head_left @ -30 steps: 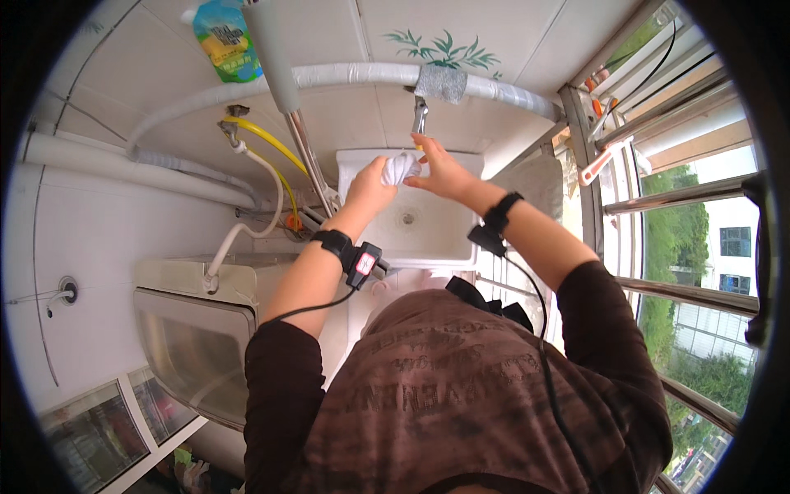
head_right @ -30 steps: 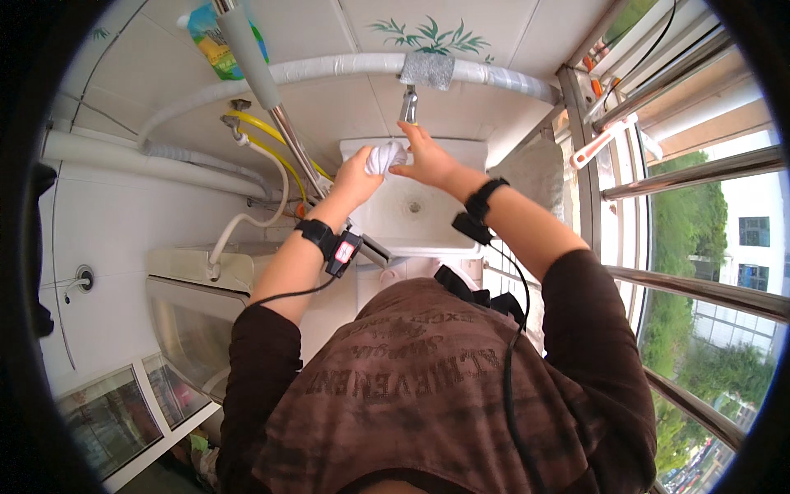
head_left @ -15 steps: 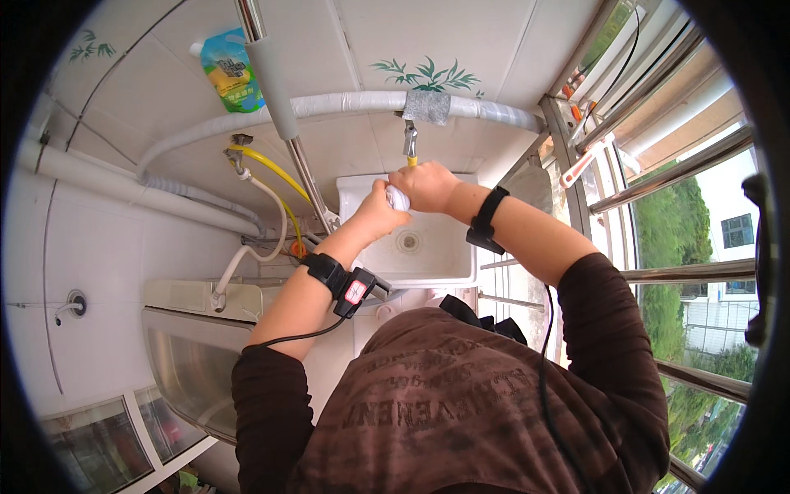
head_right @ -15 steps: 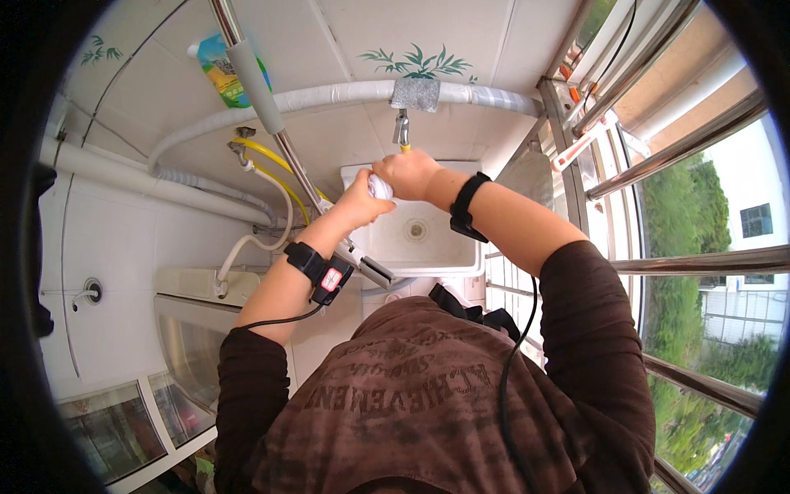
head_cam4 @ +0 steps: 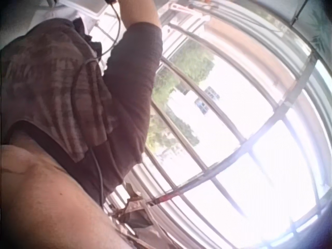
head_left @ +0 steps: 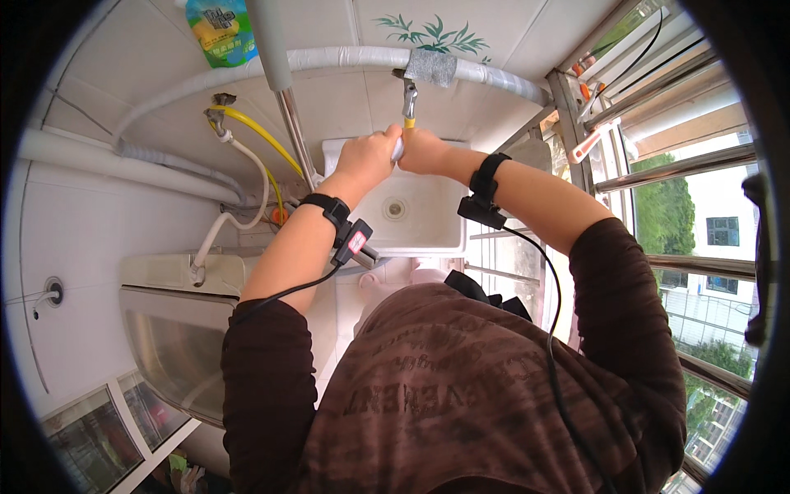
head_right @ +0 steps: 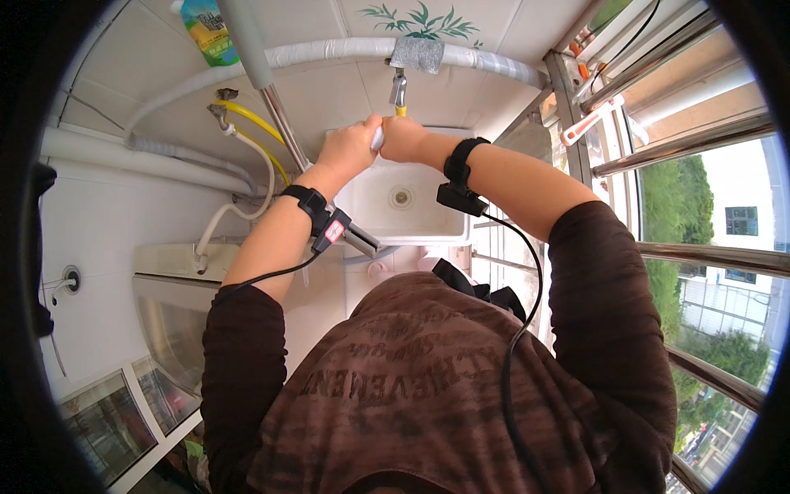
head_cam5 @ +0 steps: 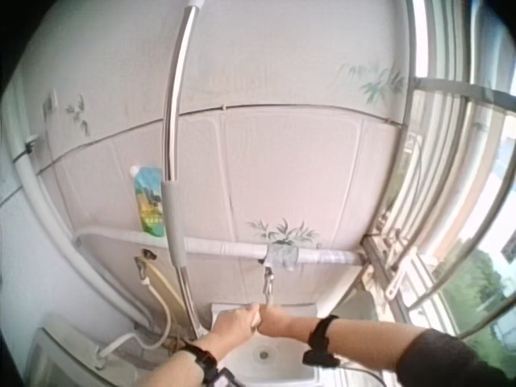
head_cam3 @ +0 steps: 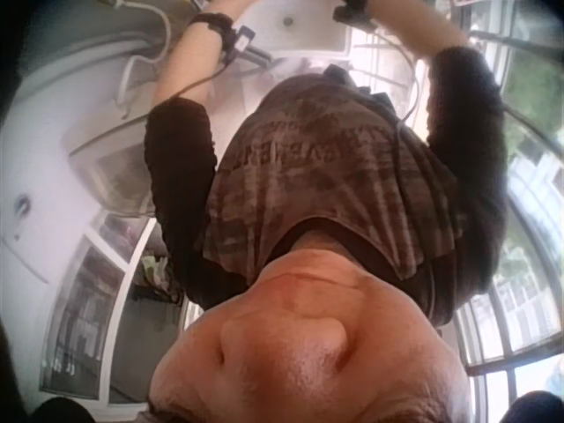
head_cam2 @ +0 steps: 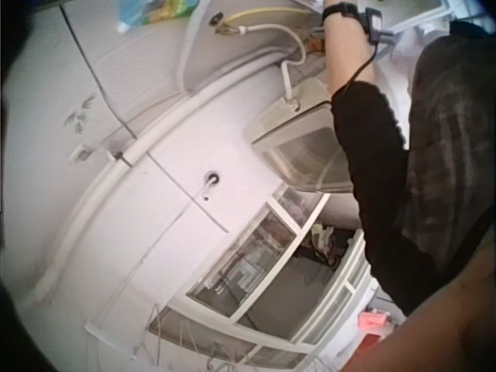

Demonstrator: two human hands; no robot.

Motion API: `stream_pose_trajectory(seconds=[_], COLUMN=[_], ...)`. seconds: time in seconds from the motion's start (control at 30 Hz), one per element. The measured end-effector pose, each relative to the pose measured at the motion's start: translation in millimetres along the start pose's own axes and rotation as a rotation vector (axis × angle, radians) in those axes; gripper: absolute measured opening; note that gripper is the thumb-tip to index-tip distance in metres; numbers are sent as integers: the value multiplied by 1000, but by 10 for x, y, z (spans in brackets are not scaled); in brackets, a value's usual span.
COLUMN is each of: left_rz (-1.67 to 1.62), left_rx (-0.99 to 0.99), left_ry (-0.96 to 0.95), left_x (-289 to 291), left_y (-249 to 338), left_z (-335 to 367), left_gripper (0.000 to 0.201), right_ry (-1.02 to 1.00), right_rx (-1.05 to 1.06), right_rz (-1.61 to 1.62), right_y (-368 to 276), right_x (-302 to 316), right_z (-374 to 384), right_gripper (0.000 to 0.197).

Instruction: The person wipes a metal balcony railing with a white cloth, then rinses the cloth under a tap and wrings it out. The person continues wiping the railing and rinsing the cloth repeatedly.

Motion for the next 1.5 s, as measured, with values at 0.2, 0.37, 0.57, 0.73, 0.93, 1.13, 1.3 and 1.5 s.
stream_pose_trajectory(seconds=[0.2,0.37,0.57,0.73,0.93,1.13,1.3,1.5], left_rz=[35,57,124,111,130,178,-30,-845], left_rx=[-114,-129,-124,-166,-117,-165,-11,380], left_ry=[133,167,178,278,292,340,307,248], left_x=[93,75,-29,14,6,72,213,722], left_y=[57,71,49,77,27,97,-67,-476], left_z=[71,112,102,63,4,-151,-334,-518], left_gripper=[23,25,31,26,39,51,57,56], right_ry=[-23,-61,-111,-107,-195,-251,-233,-201], right_rx=[-88,-193,-213,-187,-256,-244,-222,-62], right_rz=[300,398,530,603,706,770,1078,1235], right_y=[87,156,180,190,245,239,205,-296], right_x=[32,31,-34,-40,-153,-258,-194,383], right_z=[-31,-58,-82,-71,-64,-65,-130,-264], right_gripper=[30,33,34,33,29,30,34,38])
Point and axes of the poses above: each hand's wrist, its own z-axis towards the middle knuckle, its own x-axis out of the back of the hand, y = z × x, the point moved 10 cm from there along z, towards the middle knuckle, and after that the axes turned 10 degrees about z, right-handed, at the moved point
